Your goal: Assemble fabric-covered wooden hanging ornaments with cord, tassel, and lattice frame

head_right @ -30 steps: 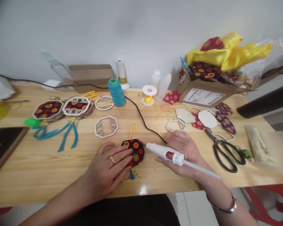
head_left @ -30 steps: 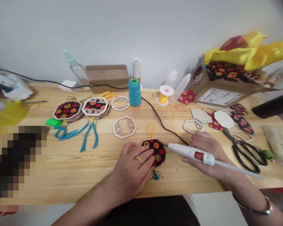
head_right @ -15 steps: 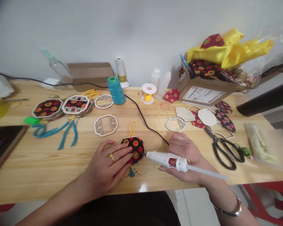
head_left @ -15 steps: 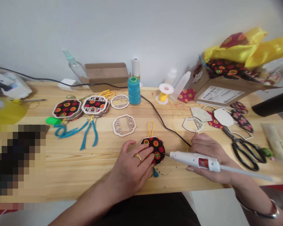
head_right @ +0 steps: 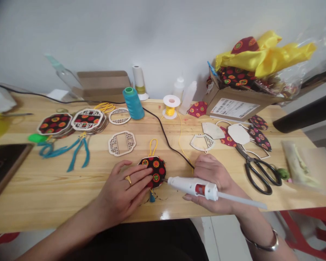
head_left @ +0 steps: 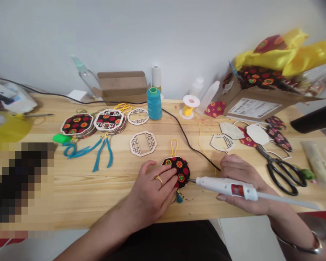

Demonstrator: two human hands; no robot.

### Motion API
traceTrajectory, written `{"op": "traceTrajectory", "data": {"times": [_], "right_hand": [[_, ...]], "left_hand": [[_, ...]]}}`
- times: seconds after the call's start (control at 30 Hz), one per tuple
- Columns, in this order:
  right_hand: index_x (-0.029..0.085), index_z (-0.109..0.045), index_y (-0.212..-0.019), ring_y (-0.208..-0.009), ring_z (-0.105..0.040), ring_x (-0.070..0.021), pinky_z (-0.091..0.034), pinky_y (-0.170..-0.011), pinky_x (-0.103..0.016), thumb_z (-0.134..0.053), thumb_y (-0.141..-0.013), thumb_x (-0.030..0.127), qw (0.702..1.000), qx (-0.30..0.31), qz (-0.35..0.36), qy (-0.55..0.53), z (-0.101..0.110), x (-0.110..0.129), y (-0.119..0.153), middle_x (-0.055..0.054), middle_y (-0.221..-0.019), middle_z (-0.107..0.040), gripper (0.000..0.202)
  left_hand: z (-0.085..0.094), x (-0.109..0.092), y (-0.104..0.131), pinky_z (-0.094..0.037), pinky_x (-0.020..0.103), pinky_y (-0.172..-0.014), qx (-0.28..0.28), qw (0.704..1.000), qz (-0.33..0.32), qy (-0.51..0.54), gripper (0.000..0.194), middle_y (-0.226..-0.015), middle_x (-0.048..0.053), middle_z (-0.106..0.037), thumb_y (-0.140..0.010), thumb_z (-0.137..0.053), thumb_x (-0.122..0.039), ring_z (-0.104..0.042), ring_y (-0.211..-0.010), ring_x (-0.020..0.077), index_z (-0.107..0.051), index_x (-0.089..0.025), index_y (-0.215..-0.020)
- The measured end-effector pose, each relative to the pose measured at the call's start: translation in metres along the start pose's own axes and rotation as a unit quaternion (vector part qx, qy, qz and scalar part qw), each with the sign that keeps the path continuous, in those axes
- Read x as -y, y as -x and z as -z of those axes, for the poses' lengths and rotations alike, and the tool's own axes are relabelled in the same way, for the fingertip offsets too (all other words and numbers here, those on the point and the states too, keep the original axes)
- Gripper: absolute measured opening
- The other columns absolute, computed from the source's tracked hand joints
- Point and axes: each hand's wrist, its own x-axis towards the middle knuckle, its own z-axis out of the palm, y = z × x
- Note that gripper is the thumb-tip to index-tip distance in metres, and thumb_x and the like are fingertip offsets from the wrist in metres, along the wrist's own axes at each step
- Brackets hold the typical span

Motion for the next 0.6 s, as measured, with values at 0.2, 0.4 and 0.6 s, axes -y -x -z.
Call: {"op": "traceTrajectory", "data": {"times": [0.2, 0.4, 0.6], "right_hand": [[0.021, -0.050, -0.064, -0.059, -0.045, -0.0169, -0.037, -0.061, -0.035, -0.065, -0.080, 0.037, 0.998, -0.038, -0.013, 0.045, 0.007, -0.007, 0.002, 0.000, -0.058, -0.047, 0.027], [0.022, -0.055, -0.070, -0.068, -0.053, -0.0208, -0.042, -0.063, -0.037, -0.067, -0.081, 0.037, 0.980, -0.169, -0.086, 0.060, 0.005, -0.012, 0.006, -0.003, -0.066, -0.055, 0.022], [0.022, -0.060, -0.083, -0.079, -0.058, -0.0254, -0.045, -0.073, -0.042, -0.066, -0.082, 0.041, 0.984, -0.158, -0.045, 0.065, 0.000, -0.007, -0.011, -0.007, -0.075, -0.065, 0.020]], "left_hand": [[0.000, -0.001, 0.000, -0.039, 0.050, -0.093, 0.003, 1.000, -0.003, -0.008, 0.020, -0.108, 0.007, -0.073, -0.084, -0.060, -0.016, -0.065, -0.102, 0.0253, -0.066, -0.016, -0.103], [0.008, -0.004, -0.001, -0.039, 0.051, -0.095, -0.009, 1.000, 0.002, -0.019, 0.023, -0.111, 0.009, -0.071, -0.083, -0.061, -0.016, -0.061, -0.109, 0.0281, -0.065, -0.015, -0.105], [0.026, -0.014, 0.006, -0.046, 0.042, -0.076, -0.047, 0.998, 0.024, -0.025, 0.021, -0.090, 0.009, -0.073, -0.079, -0.064, -0.012, -0.062, -0.083, 0.0236, -0.066, -0.013, -0.100]]}}
